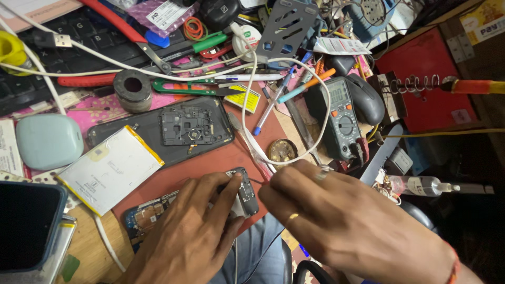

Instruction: The person uses a red-handled screwdriver to unscrew and remove a small metal bracket from the interior of a disassembled smartphone. They then use a metal spudger to pry and lift a ribbon cable connector from the motherboard. The person continues to use the screwdriver to remove additional screws from the phone's frame.

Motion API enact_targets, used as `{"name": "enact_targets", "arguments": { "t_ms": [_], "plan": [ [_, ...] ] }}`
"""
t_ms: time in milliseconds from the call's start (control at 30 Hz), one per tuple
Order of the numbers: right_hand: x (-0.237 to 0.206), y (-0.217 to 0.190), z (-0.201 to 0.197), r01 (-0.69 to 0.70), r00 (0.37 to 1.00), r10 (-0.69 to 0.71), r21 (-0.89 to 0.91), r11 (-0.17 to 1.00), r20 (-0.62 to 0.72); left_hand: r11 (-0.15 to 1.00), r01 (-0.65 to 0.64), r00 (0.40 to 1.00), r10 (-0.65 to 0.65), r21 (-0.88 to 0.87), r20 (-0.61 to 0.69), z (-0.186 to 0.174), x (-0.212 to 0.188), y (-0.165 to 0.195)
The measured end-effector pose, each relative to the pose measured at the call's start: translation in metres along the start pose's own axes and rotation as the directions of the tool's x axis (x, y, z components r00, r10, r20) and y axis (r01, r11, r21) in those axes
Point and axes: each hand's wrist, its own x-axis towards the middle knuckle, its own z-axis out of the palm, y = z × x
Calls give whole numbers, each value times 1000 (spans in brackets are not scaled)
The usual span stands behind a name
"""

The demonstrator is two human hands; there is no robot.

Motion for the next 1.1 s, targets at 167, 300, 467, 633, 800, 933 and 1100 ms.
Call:
{"name": "enact_targets", "arguments": {
  "t_ms": [167,300,467,633,800,933,1100],
  "plan": [
    [-13,3,3,-57,998,57,55,997,7,1000,-4,998,5,12,-66,1,0,0],
    [-10,0,5,8,995,-6,21,1000,-97,979,168,983,-175,-115,-56,-3,0,0],
    [-6,-6,2,12,992,3,117,993,-124,989,95,983,-111,-115,-143,-8,1,-2],
    [-9,0,6,-16,986,38,134,991,-163,981,97,962,-135,-168,-235,-8,1,-6],
    [-7,6,20,-81,993,92,134,988,-79,785,392,903,-427,-480,38,-7,-2,-13],
    [-7,8,23,-62,996,68,96,993,-56,714,420,895,-429,-560,125,-4,-7,-18],
    [-8,8,22,-69,996,74,117,991,-39,553,429,879,-439,-714,188,2,-12,-22]
  ]
}}
